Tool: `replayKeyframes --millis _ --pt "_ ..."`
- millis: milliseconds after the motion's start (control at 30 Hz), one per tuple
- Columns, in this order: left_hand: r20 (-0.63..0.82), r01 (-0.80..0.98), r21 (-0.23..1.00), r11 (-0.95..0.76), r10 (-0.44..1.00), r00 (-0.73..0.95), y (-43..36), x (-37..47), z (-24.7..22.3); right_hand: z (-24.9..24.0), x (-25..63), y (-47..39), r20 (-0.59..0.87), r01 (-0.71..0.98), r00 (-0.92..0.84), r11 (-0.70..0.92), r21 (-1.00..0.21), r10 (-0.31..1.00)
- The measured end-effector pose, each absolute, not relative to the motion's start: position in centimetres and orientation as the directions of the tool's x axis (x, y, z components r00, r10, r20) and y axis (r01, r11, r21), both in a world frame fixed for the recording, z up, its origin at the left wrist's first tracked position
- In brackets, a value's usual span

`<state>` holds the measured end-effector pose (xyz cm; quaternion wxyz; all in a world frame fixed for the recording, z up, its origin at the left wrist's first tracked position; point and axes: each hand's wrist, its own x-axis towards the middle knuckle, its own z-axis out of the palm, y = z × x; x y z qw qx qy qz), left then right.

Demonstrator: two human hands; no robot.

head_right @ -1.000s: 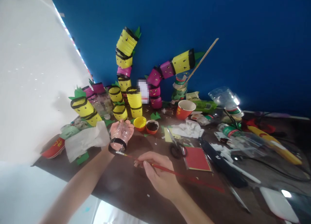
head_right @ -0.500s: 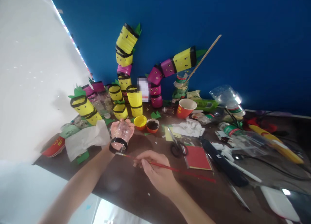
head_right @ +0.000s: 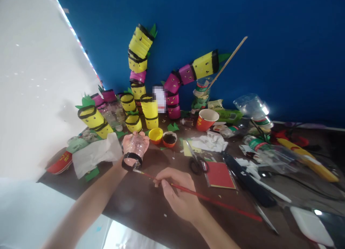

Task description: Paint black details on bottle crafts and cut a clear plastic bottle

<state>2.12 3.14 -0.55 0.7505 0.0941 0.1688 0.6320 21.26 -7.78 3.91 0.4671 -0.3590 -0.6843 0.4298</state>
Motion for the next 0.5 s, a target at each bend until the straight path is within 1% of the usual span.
replayKeyframes --millis 67,167,267,367,433,500 --pt "-0.141 -0.912 0.368 0.182 0.980 0.139 3.19 2.09 -0.64 4.00 21.09 -7.85 0.330 0.112 -0.337 0.385 -0.916 0.882" --pt "-0.139 -0.906 0.381 0.182 0.981 0.138 3.26 2.03 -0.67 4.24 21.08 -7.81 0.344 0.195 -0.400 0.445 -0.874 0.850" --pt "-0.131 -0.901 0.390 0.193 0.980 0.153 3.34 1.93 -0.60 4.36 21.46 -7.76 0.408 0.218 -0.365 0.503 -0.836 0.837" --pt "-0.151 -0.882 0.412 0.231 0.971 0.184 3.36 1.86 -0.49 4.43 21.66 -7.82 0.445 0.201 -0.299 0.511 -0.836 0.844" --pt "-0.164 -0.867 0.430 0.252 0.966 0.200 3.29 1.89 -0.42 4.57 21.51 -7.89 0.440 0.228 -0.311 0.516 -0.826 0.842" --pt "-0.158 -0.860 0.442 0.254 0.966 0.204 3.17 1.97 -0.35 4.77 21.28 -7.93 0.438 0.276 -0.360 0.543 -0.794 0.824"
